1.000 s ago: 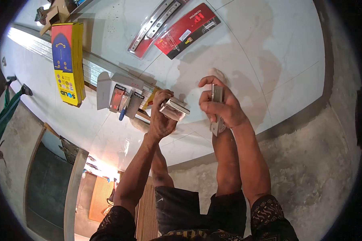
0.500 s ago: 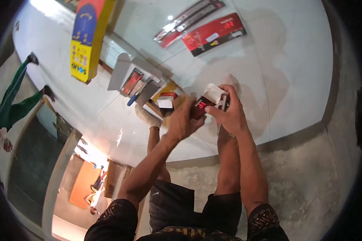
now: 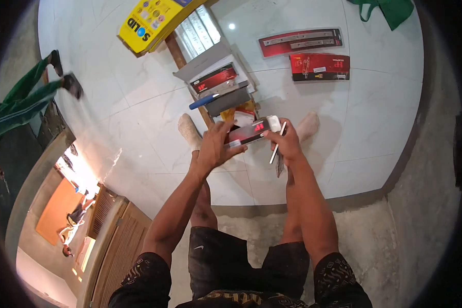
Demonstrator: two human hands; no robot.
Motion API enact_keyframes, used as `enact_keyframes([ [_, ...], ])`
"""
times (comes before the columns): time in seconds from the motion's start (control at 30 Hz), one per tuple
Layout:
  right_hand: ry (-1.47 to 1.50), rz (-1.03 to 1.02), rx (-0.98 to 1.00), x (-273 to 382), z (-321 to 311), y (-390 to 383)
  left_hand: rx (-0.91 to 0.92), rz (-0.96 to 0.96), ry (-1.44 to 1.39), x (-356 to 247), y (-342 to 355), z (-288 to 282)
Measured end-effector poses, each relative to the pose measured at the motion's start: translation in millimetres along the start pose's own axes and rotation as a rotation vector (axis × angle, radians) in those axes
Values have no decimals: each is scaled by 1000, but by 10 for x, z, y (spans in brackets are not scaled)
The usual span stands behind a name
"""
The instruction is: The person unboxes door hinges, organizes the hardware, measures the door frame with a tape measure, and marks positions for the hinge installation on the frame using a pen and the hinge itself as a template.
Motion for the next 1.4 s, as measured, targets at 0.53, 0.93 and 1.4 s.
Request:
enact_keyframes([
  [0.53,-198,430,-255,-1029,-1036,213,-256,121,355,811,1334,-876],
  [0.93,-102,273,-108,-1089,-218,-152,-198,176,341,736,1417,-789],
  [1.4,92,116,47,-281,43,19,143,-429,-656,677,1314,-883],
])
Point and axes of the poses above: each hand's wrist, its own y-axis towards the middle knuckle, its own z-axis out of the palm, x = y × z, the point moved 7 cm from there along y, towards the middle knuckle, and after that the axes turned 13 degrees about -y, right-handed, at the moved point
